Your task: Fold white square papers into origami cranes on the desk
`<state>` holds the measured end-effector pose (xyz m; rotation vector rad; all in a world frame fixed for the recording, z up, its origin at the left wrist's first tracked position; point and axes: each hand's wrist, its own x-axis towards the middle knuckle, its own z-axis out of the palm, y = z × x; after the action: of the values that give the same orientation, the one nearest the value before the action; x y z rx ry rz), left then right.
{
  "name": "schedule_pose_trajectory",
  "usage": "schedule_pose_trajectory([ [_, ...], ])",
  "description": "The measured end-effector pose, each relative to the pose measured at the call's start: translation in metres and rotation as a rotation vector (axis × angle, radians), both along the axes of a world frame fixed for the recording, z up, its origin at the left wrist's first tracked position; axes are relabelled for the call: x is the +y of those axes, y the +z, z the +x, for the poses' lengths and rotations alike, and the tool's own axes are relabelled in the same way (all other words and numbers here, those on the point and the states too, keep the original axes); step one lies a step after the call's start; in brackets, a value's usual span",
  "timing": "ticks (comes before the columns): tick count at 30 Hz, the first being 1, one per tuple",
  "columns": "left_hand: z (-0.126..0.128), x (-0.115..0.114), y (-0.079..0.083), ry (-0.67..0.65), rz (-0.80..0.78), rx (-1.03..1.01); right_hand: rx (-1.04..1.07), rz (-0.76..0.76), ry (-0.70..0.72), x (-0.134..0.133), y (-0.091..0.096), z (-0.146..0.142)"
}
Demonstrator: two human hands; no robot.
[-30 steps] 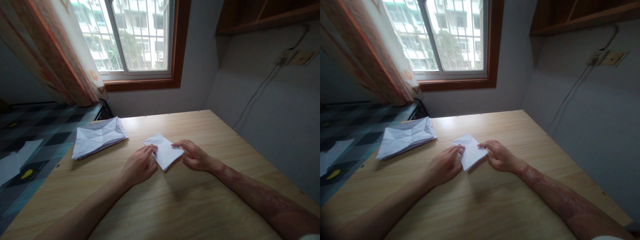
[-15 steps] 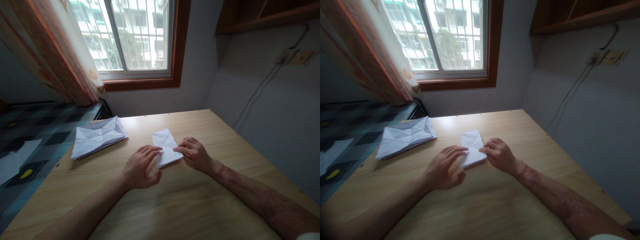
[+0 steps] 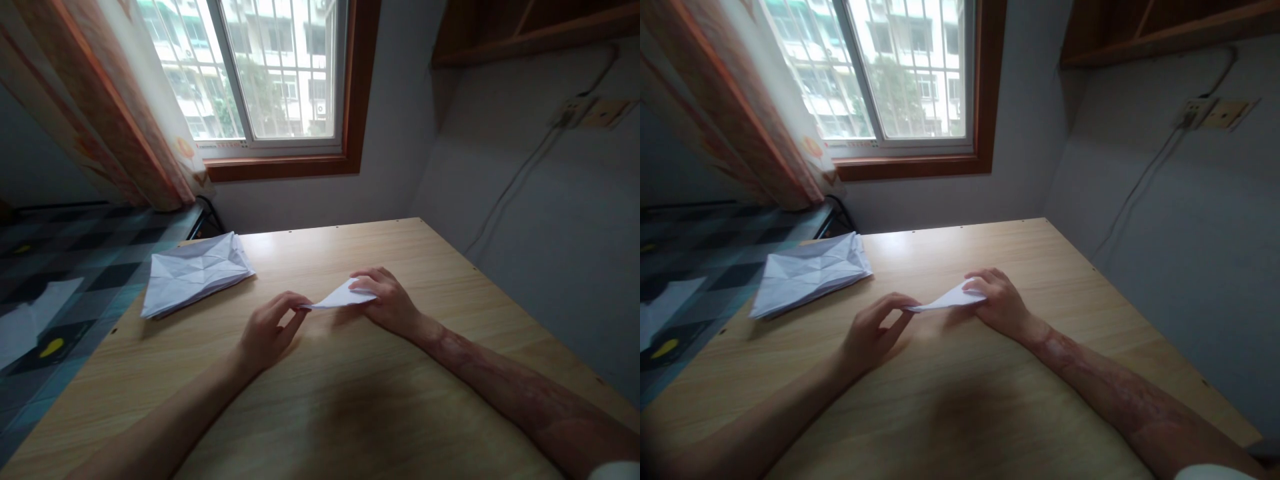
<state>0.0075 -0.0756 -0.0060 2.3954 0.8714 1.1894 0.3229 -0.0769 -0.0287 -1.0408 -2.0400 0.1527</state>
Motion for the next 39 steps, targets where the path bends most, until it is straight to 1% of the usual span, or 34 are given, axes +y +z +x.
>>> schedule_pose_trajectory([
  [2, 0.0, 0.003, 0.0, 0.11, -0.124, -0.083, 0.194, -0.094, -0.035, 0.005, -0.003, 0.002],
  [4, -0.001, 0.008, 0.001, 0.195, -0.214, -0.138, 0.384, -0.223, -0.092, 0.009, -0.008, 0.005],
  [6, -0.001, 0.013, 0.001, 0.21, -0.274, -0.168, 0.532, -0.321, -0.129, 0.014, -0.013, 0.006],
  [7, -0.002, 0.015, 0.0, 0.208, -0.306, -0.173, 0.592, -0.338, -0.134, 0.015, -0.015, 0.007],
  [10, -0.002, 0.017, -0.001, 0.216, -0.398, -0.17, 0.703, -0.412, -0.104, 0.018, -0.02, 0.005],
  [12, -0.002, 0.018, -0.004, 0.236, -0.408, -0.139, 0.72, -0.484, -0.096, 0.018, -0.021, 0.004],
  [14, -0.002, 0.02, -0.006, 0.263, -0.383, -0.089, 0.706, -0.525, -0.102, 0.017, -0.021, 0.003],
  [18, -0.003, 0.025, -0.012, 0.3, -0.325, -0.032, 0.572, -0.479, -0.122, 0.015, -0.019, 0.004],
  [20, -0.004, 0.026, -0.013, 0.335, -0.205, 0.014, 0.465, -0.441, -0.126, 0.014, -0.017, 0.005],
  [22, -0.003, 0.025, -0.012, 0.348, -0.038, 0.098, 0.356, -0.405, -0.125, 0.014, -0.016, 0.006],
  [24, -0.002, 0.02, -0.009, 0.279, 0.075, 0.205, 0.259, -0.367, -0.133, 0.014, -0.014, 0.006],
  [25, 0.0, 0.017, -0.006, 0.205, 0.101, 0.269, 0.22, -0.348, -0.141, 0.013, -0.013, 0.006],
  [28, 0.004, 0.011, -0.001, -0.109, 0.084, 0.482, 0.137, -0.289, -0.151, 0.013, -0.013, 0.006],
  [29, 0.004, 0.009, 0.0, -0.191, 0.062, 0.54, 0.118, -0.27, -0.144, 0.013, -0.014, 0.006],
  [30, 0.005, 0.009, 0.001, -0.244, 0.039, 0.582, 0.101, -0.254, -0.134, 0.014, -0.014, 0.006],
  [32, 0.005, 0.009, 0.002, -0.28, 0.002, 0.616, 0.078, -0.231, -0.108, 0.014, -0.016, 0.006],
  [39, 0.005, 0.007, 0.006, -0.281, -0.021, 0.603, 0.014, -0.206, -0.063, 0.012, -0.018, 0.006],
])
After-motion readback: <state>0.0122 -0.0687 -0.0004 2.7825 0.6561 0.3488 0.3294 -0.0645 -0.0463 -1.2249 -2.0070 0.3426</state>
